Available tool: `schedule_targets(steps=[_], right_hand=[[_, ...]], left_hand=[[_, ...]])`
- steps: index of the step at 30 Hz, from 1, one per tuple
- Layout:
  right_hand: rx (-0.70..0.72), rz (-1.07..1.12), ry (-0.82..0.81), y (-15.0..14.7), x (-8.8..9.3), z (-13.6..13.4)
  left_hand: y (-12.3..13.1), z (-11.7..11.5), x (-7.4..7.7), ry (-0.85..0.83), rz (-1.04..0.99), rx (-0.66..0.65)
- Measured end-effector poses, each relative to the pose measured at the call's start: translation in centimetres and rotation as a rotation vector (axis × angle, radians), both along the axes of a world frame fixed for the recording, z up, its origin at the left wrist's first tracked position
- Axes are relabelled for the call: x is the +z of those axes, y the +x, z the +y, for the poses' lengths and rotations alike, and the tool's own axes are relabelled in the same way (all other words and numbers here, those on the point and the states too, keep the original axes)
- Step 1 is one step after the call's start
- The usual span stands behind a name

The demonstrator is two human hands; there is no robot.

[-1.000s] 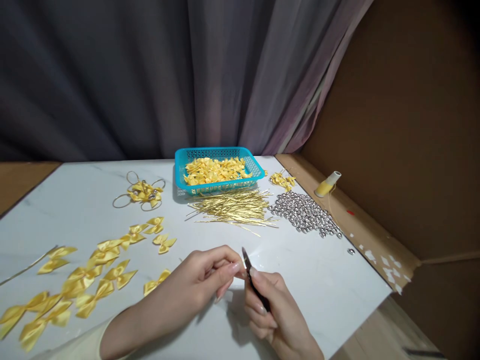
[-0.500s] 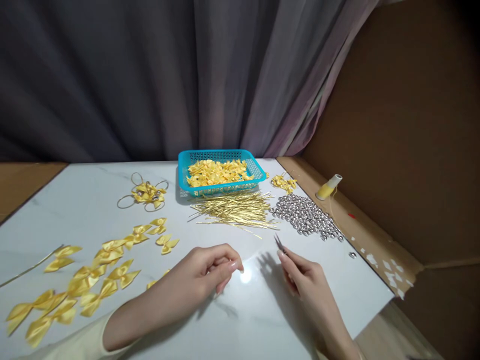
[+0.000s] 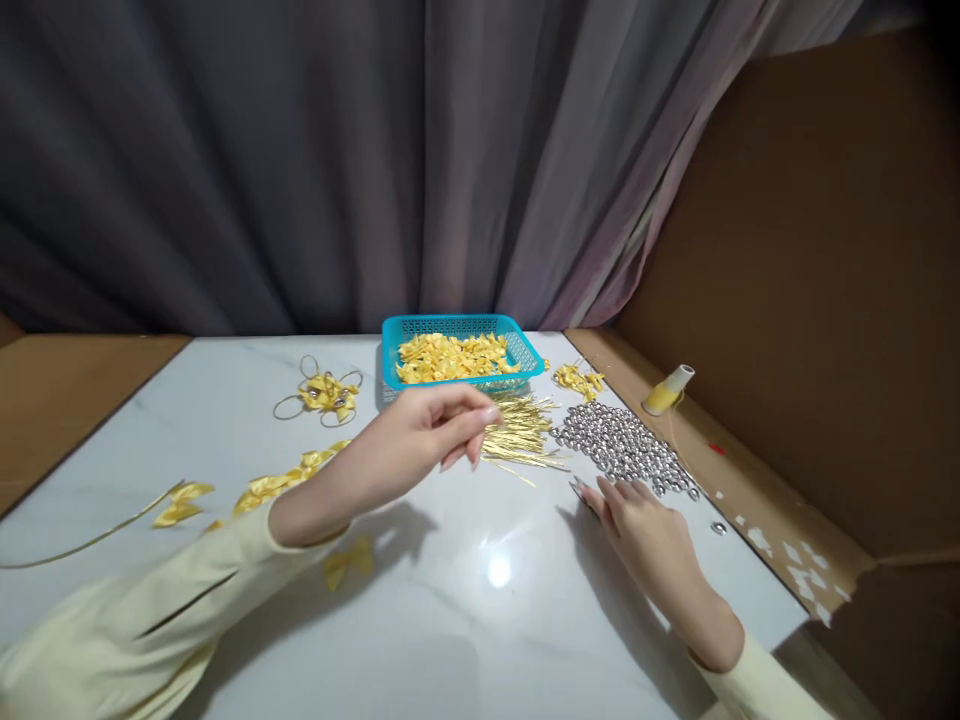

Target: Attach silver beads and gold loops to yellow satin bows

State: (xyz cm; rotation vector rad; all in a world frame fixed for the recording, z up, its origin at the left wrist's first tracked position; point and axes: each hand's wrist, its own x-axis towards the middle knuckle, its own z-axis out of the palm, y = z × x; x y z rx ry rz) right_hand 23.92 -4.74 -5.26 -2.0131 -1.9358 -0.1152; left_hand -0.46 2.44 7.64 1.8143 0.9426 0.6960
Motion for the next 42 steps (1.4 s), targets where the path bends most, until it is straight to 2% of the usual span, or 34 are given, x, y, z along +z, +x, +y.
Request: schedule_targets(steps=[1,2,4,5,6,8,10,11,14,15,17,19,23,26,29,32,35,36,38,40,42], right_hand=[[0.036,0.083,-0.008,-1.1,1.1,0.0],[0.131,0.4,-0.126,-2.4,2.2,0.0],[0.362,1.105,-0.507,-5.2,4.1,0.3],[0.483,1.408,-0.675,-6.6,4.9,0.7],[0.576,1.661,-0.775,-7.7,5.5,1.2],[0.629,1.991,-0.891,-9.3,6.5,2.7],[0.594,2.206,-0.714,-9.6,7.2,4.3],[0.572,2.247,-0.638,-9.5,7.5,5.1],[0.436,2.296,-0.655,-8.4,8.3,6.5],[0.385,2.334,-0.643,-8.0,8.5,6.6],[0.37,2.386,-0.608,-7.2,8.6,6.6],[0.368,2.377,-0.64,-6.5,8.2,6.2],[0.337,2.122,-0.556,-5.3,6.4,5.3],[0.355,1.908,-0.497,-4.3,5.3,4.2],[0.347,1.644,-0.57,-3.1,5.0,2.7],[0.335,1.336,-0.69,-1.7,5.3,1.3],[0.329,1.064,-0.682,-0.2,5.6,0.5],[0.327,0.995,-0.653,0.2,5.7,0.3],[0.331,0.876,-0.586,0.9,5.8,0.3],[0.341,0.74,-0.507,1.3,6.2,0.6],[0.368,0.582,-0.407,1.4,6.8,1.1]], left_hand=[[0.4,0.2,0.8,0.036,-0.009,-0.007],[0.8,0.3,1.6,0.074,-0.03,-0.025],[1.6,0.3,2.7,0.118,-0.062,-0.064],[2.1,0.3,3.0,0.134,-0.069,-0.079],[2.4,0.2,3.2,0.146,-0.065,-0.095],[2.9,-0.2,3.1,0.177,-0.039,-0.119],[2.9,-0.8,2.5,0.232,0.024,-0.161],[2.8,-1.1,2.0,0.289,0.051,-0.215],[1.9,-2.3,-0.1,0.502,0.137,-0.33],[1.5,-2.8,-1.0,0.543,0.142,-0.335],[0.8,-3.7,-2.7,0.619,0.168,-0.328],[0.2,-4.5,-4.3,0.704,0.177,-0.328],[-1.1,-6.2,-6.5,0.738,0.256,-0.427],[-1.9,-7.9,-7.4,0.699,0.305,-0.471],[-2.6,-9.7,-7.7,0.666,0.276,-0.453],[-3.7,-10.7,-7.6,0.654,0.339,-0.279],[-5.7,-10.2,-7.5,0.477,0.625,0.116],[-6.5,-9.9,-7.6,0.382,0.701,0.201],[-7.8,-9.2,-7.8,0.251,0.758,0.274],[-8.5,-8.6,-8.1,0.132,0.753,0.255],[-8.6,-8.0,-8.6,0.1,0.764,0.25]])
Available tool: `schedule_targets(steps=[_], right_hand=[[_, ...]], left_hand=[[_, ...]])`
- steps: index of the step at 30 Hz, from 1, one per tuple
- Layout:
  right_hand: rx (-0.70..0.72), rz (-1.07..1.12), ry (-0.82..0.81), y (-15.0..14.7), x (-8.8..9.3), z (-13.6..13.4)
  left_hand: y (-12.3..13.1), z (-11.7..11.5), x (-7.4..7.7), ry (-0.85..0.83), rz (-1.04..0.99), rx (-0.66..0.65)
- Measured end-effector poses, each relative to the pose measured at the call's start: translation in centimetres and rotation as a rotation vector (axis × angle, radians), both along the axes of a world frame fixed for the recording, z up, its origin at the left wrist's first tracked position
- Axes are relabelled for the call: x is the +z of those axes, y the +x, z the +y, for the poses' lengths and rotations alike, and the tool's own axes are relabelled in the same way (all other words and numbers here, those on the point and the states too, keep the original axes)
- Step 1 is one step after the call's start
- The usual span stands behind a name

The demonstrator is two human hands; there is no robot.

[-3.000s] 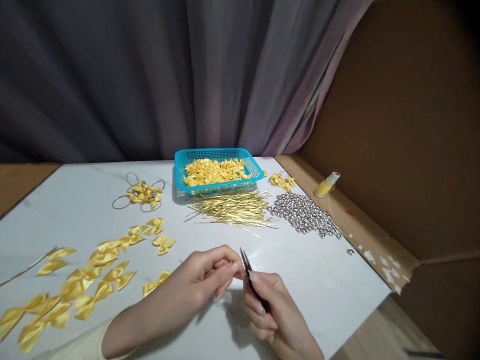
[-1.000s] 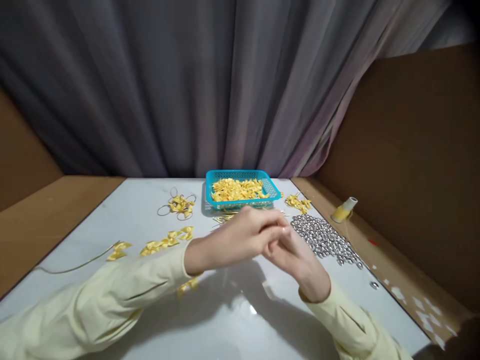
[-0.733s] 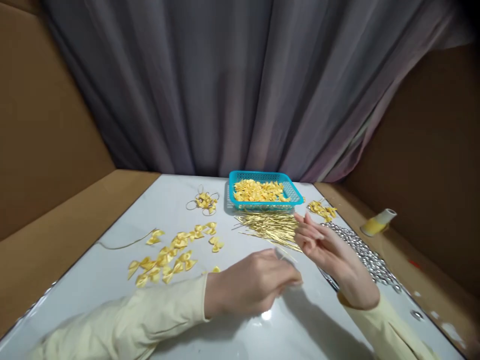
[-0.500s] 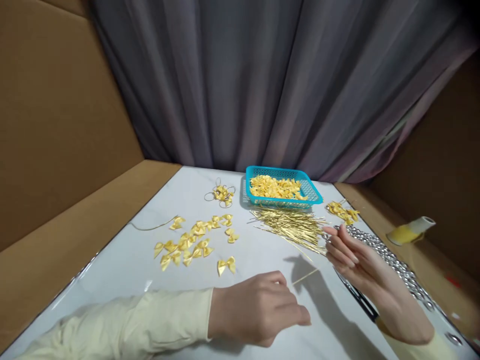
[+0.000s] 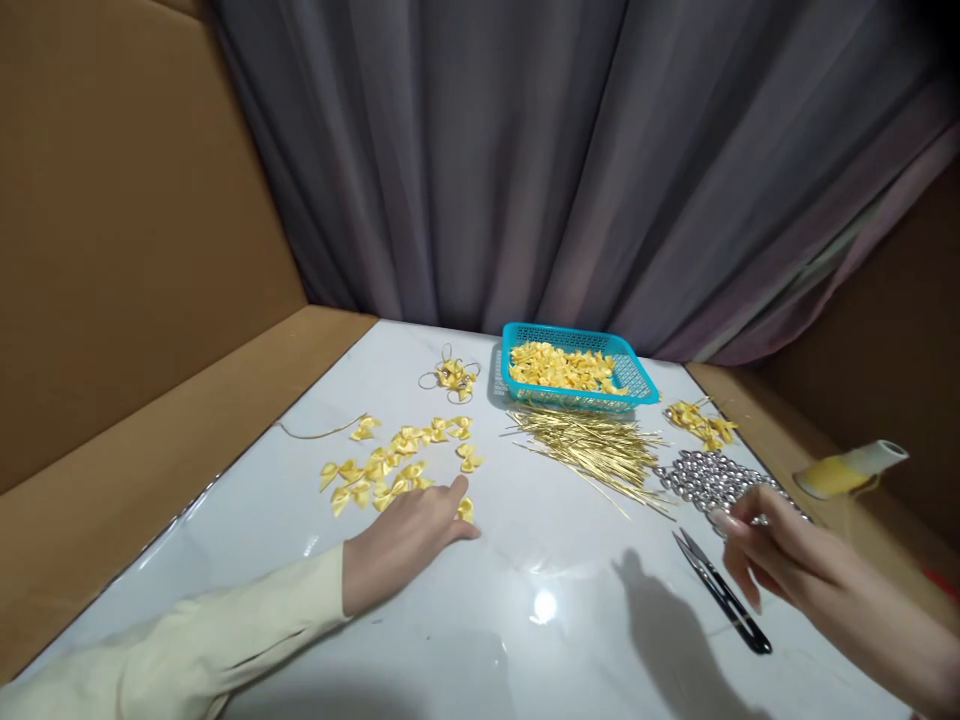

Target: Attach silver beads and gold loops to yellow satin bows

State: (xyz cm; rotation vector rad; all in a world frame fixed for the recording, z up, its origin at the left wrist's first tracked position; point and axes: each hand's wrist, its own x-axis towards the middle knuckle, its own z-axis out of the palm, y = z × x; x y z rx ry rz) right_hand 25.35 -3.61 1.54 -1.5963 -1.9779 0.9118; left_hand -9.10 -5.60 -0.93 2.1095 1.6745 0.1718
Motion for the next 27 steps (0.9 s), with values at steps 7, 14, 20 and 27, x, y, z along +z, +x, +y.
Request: schedule_targets(steps=[7,14,20,27], right_hand=[[0.052,-0.135,0.301,-0.3,3.1,1.7],[0.049,-0.013,0.37,-2.0,4.1,2.9],[0.14,0.14,0.315,-5.2,4.2,3.1],[0.126,0.313,0.255,-7.5,4.5,3.5]], left_hand=[[1.9,0.8,-1.2,0.036,-0.005,0.034],[3.6,2.7,1.7,-0.084,-0.279,-0.017],[4.6,5.9,6.6,-0.156,-0.521,-0.175],[5.1,6.9,8.8,-0.325,-0.811,-0.098]])
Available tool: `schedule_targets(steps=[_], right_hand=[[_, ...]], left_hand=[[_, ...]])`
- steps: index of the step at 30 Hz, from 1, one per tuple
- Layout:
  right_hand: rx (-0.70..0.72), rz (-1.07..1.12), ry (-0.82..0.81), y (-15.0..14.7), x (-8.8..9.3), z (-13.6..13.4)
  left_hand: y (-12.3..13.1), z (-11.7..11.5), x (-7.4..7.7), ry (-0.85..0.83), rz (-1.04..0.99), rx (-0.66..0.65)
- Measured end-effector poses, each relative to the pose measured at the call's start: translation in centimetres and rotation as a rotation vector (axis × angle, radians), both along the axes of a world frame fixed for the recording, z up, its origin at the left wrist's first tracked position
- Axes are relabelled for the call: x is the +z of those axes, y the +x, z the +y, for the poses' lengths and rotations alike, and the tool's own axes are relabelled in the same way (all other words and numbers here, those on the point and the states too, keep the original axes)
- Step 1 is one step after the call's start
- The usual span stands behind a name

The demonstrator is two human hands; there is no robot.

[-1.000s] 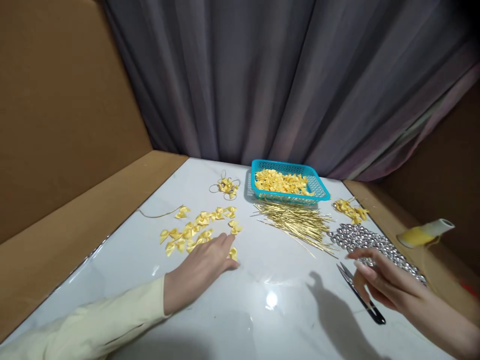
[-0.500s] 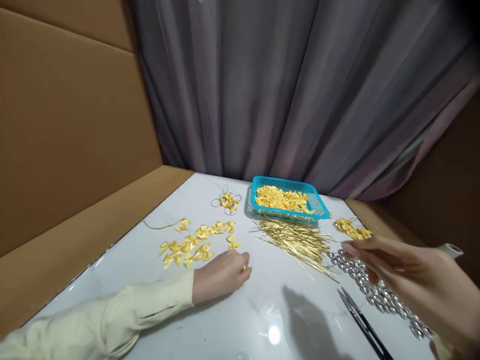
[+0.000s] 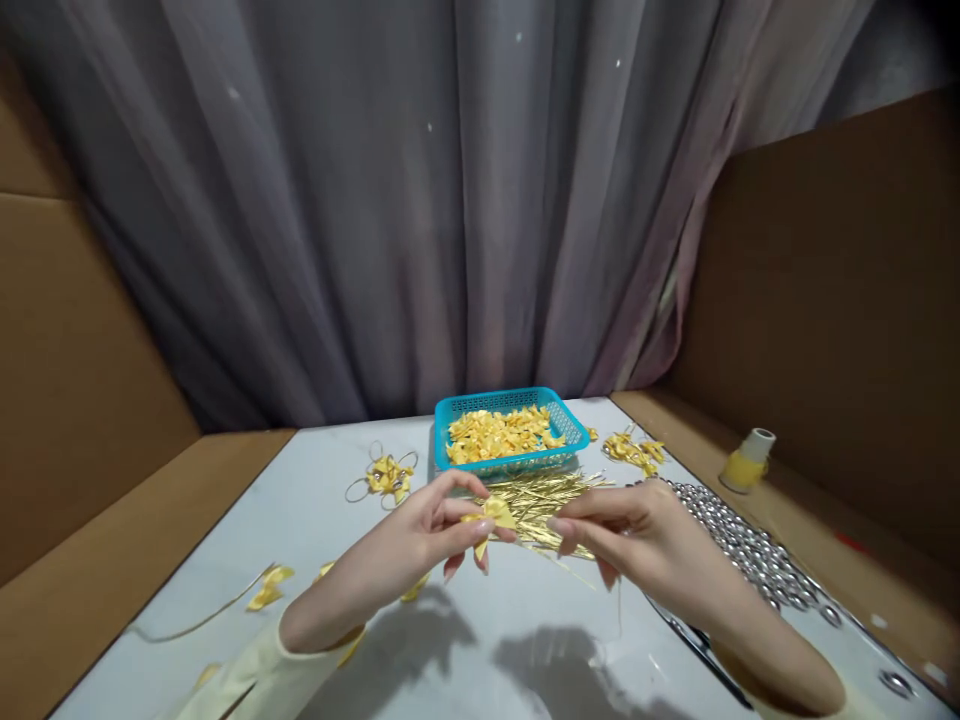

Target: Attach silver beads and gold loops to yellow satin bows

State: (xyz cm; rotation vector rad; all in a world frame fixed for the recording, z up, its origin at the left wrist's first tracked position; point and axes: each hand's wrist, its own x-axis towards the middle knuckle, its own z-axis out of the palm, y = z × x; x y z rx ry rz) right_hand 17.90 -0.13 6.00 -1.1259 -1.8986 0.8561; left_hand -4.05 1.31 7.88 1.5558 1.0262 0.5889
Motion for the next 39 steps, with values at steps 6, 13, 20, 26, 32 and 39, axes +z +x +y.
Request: schedule_targets(steps=[6,13,20,26,32,39], right_hand=[[0.019,0.069,-0.086,-0.7,-0.5,-0.3],[0.012,-0.055,0.08,-0.6,-0.4,-1.1],[0.005,-0.198,0.254,-0.4,-1.1,-0.9],[0.042,-0.166,0.344,0.1,-0.5,-1.2],[0.088,-0.17,0.37,-0.1,-0.4,-1.5],[0.151,-0.15,0.405,-0.1,-0.5,-1.5]], left_hand=[[0.2,0.6,-0.9,-0.138,-0.113,0.055],[0.1,0.7,-1.2,-0.222,-0.241,0.062],[0.2,0.6,-1.1,-0.305,-0.331,0.025],[0.4,0.2,-0.7,-0.265,-0.296,0.005],[0.5,-0.1,-0.4,-0.223,-0.217,-0.006],[0.6,-0.1,-0.3,-0.263,-0.243,-0.02]])
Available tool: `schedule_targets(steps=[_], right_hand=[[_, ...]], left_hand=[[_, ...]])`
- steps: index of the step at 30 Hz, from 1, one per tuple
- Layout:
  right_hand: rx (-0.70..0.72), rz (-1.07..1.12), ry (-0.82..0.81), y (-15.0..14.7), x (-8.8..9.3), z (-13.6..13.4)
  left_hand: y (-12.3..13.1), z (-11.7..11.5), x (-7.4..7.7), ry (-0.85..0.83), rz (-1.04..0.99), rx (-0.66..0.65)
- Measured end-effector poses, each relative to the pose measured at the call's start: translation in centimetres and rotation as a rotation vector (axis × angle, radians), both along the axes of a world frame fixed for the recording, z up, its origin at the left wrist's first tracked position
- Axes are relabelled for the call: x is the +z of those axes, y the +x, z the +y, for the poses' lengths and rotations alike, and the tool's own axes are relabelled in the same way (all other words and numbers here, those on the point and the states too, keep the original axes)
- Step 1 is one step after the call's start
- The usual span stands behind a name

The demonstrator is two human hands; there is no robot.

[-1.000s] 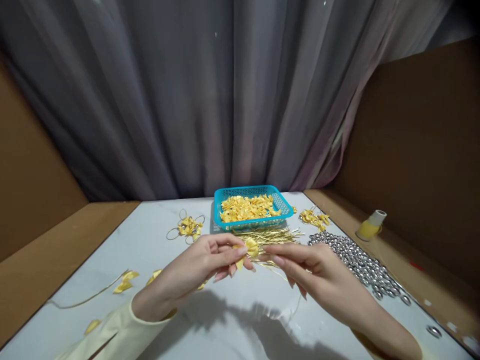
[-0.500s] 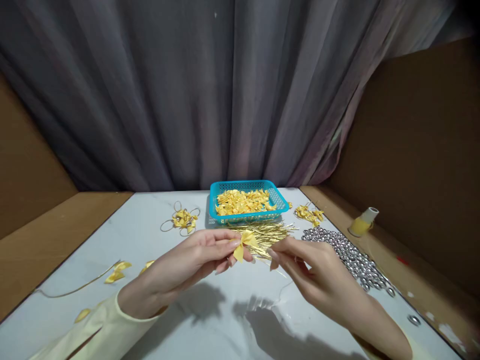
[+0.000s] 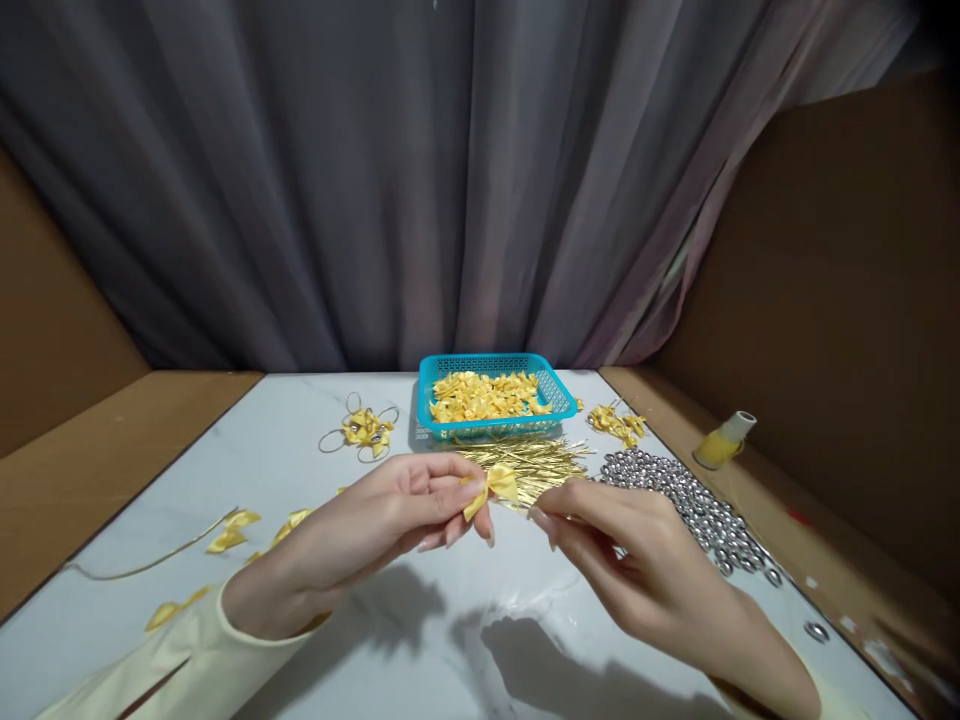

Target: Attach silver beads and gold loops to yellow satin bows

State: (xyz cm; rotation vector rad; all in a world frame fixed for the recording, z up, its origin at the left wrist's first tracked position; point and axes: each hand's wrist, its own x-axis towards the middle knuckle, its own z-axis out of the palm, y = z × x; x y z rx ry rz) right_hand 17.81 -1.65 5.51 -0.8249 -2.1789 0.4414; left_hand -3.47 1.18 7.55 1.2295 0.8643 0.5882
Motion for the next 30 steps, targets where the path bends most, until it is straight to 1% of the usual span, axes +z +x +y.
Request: schedule_targets(steps=[5,13,16,24,30], right_hand=[[-0.007,0.01,0.018,-0.11,-0.15,0.02],[0.001,-0.013,0.017,-0.07,-0.32,0.06],[0.001,-0.02,0.024,0.03,-0.42,0.12],[0.015,-0.04,0.08,0.18,-0.35,0.05],[0.019,-0.055,0.1,0.23,-0.42,-0.03]], left_hand=[[-0.09,-0.13,-0.13,-0.048,-0.035,0.021],[-0.02,-0.1,-0.22,-0.048,-0.057,0.015],[-0.01,-0.16,-0.26,-0.071,-0.088,0.021],[-0.29,-0.03,-0.37,-0.088,-0.14,-0.042],[-0.32,-0.2,-0.17,-0.043,-0.072,-0.02]])
